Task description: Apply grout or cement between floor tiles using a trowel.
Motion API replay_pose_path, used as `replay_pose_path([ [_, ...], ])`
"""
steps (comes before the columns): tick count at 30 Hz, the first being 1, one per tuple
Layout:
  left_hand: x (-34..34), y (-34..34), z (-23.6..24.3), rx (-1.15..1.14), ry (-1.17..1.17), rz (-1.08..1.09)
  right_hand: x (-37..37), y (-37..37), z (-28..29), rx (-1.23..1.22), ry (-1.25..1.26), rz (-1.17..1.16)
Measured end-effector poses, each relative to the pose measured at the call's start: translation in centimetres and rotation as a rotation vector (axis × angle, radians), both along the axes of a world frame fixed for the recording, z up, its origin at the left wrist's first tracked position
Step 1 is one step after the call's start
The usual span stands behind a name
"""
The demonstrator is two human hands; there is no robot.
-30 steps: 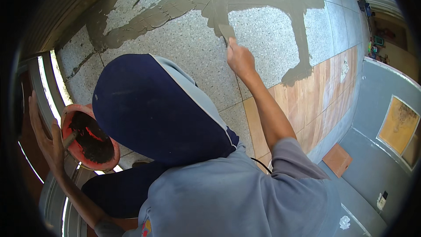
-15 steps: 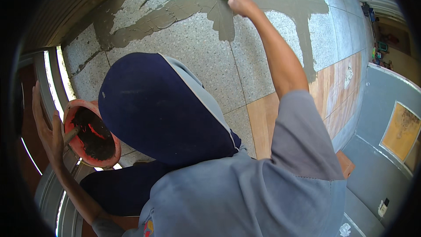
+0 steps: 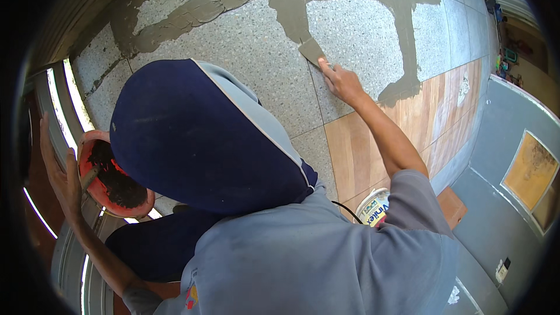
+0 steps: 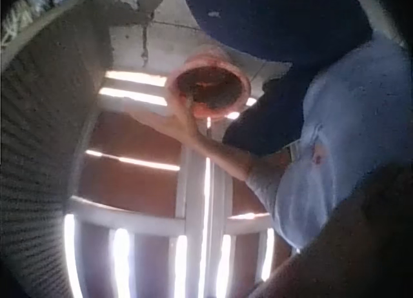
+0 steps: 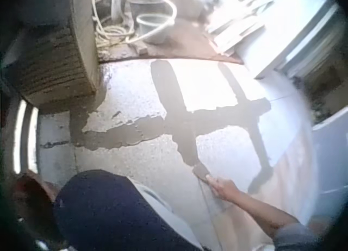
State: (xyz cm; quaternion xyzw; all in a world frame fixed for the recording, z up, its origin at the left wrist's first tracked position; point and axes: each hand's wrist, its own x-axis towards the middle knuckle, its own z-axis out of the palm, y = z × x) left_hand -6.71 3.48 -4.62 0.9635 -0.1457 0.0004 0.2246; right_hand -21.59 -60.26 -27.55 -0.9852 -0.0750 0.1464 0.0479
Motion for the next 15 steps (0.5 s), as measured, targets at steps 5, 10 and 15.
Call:
replay_pose_path([
  [5,0.9,0.4,-0.2,-0.002,-0.039,-0.051,4.0,2.0,2.8,-0.005,-0.001,-0.002],
  [10,0.9,0.4,-0.7,-0.035,-0.068,-0.041,3.2,3.9,0.9,-0.046,-0.072,-0.089],
  [15,-0.4,2.1,1.1,0.033,-0.087,-0.003,11.2,4.1,4.9,0.238,0.164,-0.412],
])
